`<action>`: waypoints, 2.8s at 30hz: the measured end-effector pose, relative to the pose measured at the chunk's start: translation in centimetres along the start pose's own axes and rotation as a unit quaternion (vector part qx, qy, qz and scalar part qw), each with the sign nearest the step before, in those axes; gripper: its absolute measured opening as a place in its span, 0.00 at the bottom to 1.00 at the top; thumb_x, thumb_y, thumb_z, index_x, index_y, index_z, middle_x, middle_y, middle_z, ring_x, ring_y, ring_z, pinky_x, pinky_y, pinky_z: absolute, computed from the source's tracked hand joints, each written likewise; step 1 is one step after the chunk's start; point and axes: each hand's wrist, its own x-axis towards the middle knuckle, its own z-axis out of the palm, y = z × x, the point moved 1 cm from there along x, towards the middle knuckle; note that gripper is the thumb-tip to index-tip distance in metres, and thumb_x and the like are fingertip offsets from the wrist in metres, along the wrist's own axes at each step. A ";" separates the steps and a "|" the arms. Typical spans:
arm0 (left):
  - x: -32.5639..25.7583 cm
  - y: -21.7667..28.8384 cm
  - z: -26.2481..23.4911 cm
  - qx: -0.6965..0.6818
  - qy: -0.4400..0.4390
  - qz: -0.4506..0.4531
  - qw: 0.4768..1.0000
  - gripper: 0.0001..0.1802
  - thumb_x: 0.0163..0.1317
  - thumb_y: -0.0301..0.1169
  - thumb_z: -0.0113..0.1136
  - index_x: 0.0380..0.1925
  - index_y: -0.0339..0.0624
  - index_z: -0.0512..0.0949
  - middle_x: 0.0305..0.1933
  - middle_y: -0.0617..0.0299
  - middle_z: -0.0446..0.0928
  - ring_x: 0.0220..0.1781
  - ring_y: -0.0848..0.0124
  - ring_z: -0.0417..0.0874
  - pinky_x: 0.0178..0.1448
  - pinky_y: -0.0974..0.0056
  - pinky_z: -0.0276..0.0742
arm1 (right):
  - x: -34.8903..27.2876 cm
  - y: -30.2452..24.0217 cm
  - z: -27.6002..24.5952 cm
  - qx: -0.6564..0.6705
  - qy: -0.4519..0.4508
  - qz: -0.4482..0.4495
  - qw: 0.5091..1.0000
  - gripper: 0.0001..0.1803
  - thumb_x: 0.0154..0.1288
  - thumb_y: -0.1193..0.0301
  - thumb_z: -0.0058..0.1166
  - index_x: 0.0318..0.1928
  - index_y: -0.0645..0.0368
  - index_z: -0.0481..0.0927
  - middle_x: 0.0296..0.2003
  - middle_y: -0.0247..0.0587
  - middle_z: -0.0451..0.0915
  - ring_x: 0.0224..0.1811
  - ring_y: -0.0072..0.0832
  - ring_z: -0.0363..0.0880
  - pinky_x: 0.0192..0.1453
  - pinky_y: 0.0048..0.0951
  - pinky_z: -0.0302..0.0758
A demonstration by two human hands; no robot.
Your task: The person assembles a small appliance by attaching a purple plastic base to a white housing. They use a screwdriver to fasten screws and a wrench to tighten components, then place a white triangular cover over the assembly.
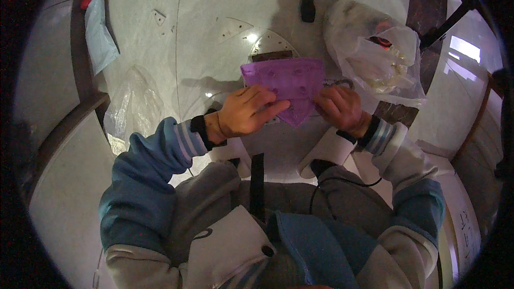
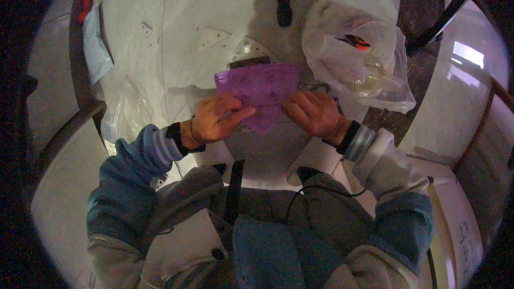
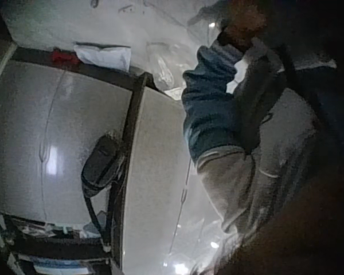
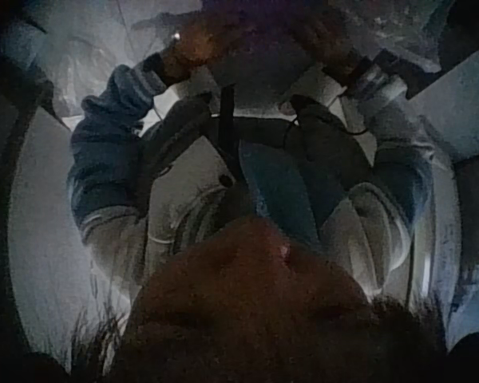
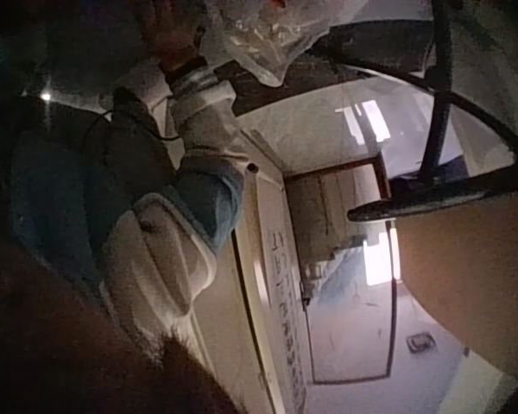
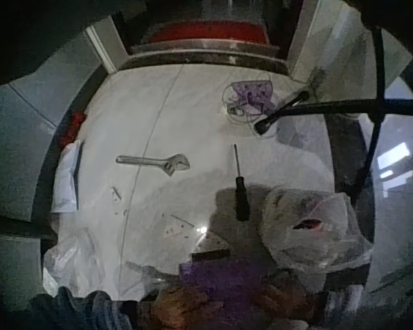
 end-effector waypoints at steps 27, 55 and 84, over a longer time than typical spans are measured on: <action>0.7 -2.3 -3.7 0.113 -0.040 0.060 0.991 0.18 0.46 0.27 0.58 0.41 0.39 0.81 0.55 0.56 0.76 0.32 0.71 0.75 0.32 0.71 0.72 | -0.4 -2.4 0.3 0.121 -0.090 0.013 0.988 0.27 0.54 0.80 0.59 0.56 0.69 0.72 0.16 0.33 0.70 0.14 0.26 0.70 0.17 0.31 0.67; 0.4 -1.7 -1.1 -0.298 0.063 -0.513 0.802 0.12 0.57 0.26 0.63 0.41 0.34 0.79 0.35 0.61 0.81 0.35 0.74 0.78 0.36 0.69 0.73 | 0.2 -0.8 -0.3 0.067 -0.082 0.017 0.994 0.30 0.52 0.80 0.57 0.59 0.68 0.69 0.18 0.39 0.71 0.16 0.32 0.70 0.18 0.34 0.66; -2.1 -6.2 5.4 0.103 -0.114 -0.246 0.957 0.42 0.46 0.41 0.71 0.59 0.32 0.67 0.64 0.44 0.64 0.61 0.48 0.68 0.60 0.54 0.71 | -0.1 2.5 7.6 -0.083 -0.263 0.163 0.947 0.46 0.55 0.53 0.59 0.71 0.49 0.53 0.38 0.41 0.72 0.21 0.35 0.79 0.19 0.35 0.75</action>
